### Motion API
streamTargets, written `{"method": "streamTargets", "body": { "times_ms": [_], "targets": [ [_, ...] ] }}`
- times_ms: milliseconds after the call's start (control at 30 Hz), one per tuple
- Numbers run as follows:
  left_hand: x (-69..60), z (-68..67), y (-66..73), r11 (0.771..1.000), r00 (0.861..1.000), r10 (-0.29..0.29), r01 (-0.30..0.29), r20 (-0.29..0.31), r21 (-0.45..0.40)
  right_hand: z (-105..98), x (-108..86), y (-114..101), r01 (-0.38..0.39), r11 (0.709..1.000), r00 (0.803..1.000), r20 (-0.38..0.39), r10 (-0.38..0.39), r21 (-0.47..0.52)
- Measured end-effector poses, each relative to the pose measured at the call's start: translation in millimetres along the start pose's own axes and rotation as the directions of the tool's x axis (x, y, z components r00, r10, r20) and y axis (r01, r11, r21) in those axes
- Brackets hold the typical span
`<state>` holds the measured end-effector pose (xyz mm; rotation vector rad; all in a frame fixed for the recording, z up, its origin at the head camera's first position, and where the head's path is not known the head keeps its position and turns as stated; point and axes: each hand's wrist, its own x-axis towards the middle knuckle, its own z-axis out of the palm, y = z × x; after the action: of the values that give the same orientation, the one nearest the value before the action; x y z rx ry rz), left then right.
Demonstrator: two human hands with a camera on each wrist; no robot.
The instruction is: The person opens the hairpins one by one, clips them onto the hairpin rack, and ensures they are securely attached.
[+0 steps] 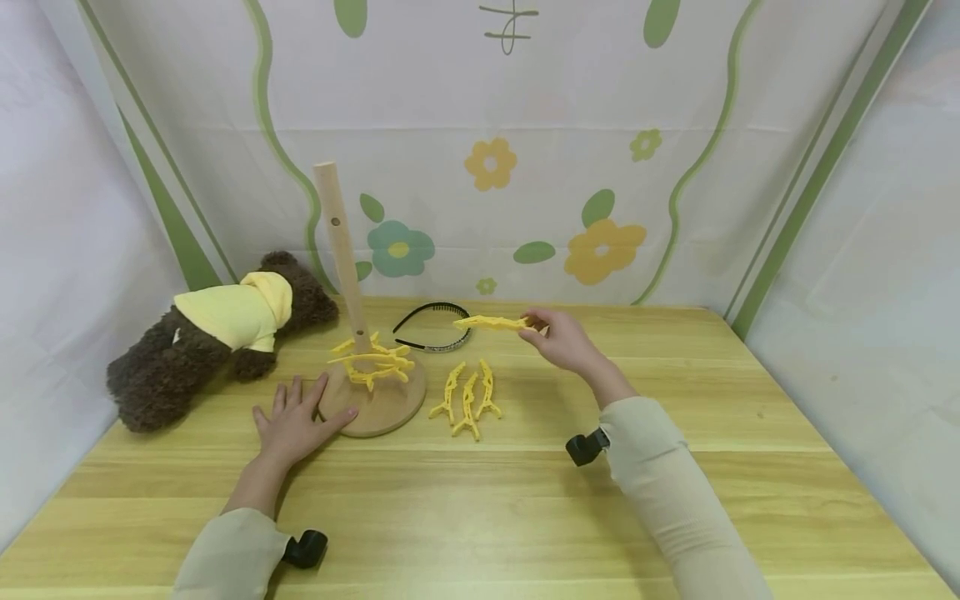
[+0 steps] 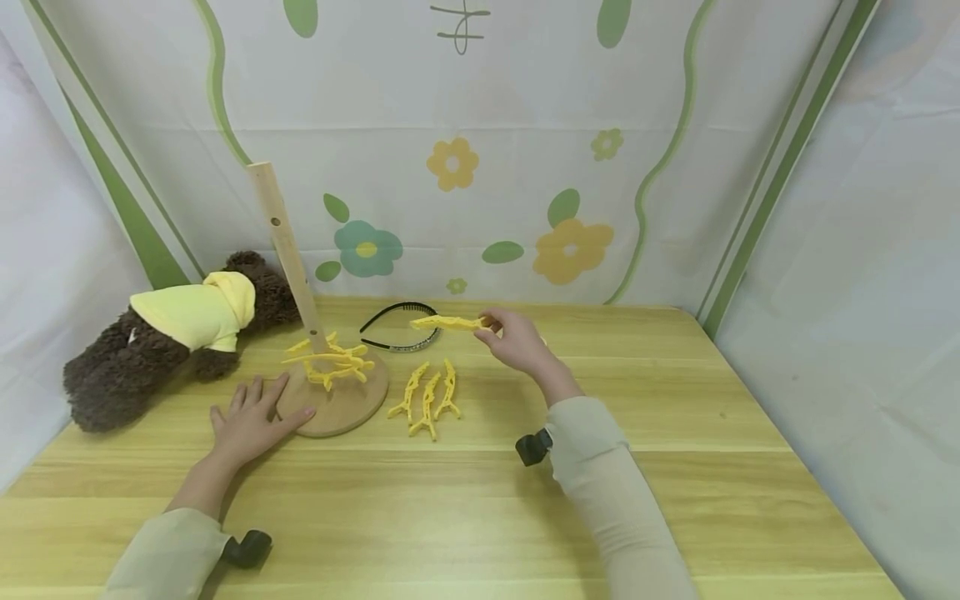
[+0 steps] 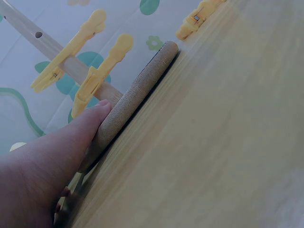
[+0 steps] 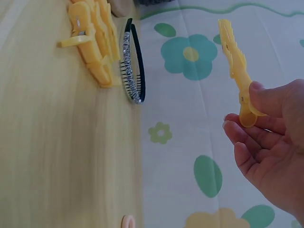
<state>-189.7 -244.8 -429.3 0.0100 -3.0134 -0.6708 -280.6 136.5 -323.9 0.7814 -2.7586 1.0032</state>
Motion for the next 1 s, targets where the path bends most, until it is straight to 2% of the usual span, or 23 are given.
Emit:
{"method": "streamTargets", "body": {
  "times_ms": [467, 1000],
  "targets": [
    [-0.3, 0.3, 2.3, 1.0, 1.0, -0.009, 0.009, -0.011, -0.003, 8, 24.1, -32, 0.044, 0.999, 0.999, 0.01, -0.045, 0.019],
    [-0.2, 0.6, -0.1, 1.0, 1.0, -0.006, 0.006, -0.003, 0.001, 50, 51.7, -77, 0.096, 0.983, 0.993, 0.057, -0.106, 0.156]
  ]
}}
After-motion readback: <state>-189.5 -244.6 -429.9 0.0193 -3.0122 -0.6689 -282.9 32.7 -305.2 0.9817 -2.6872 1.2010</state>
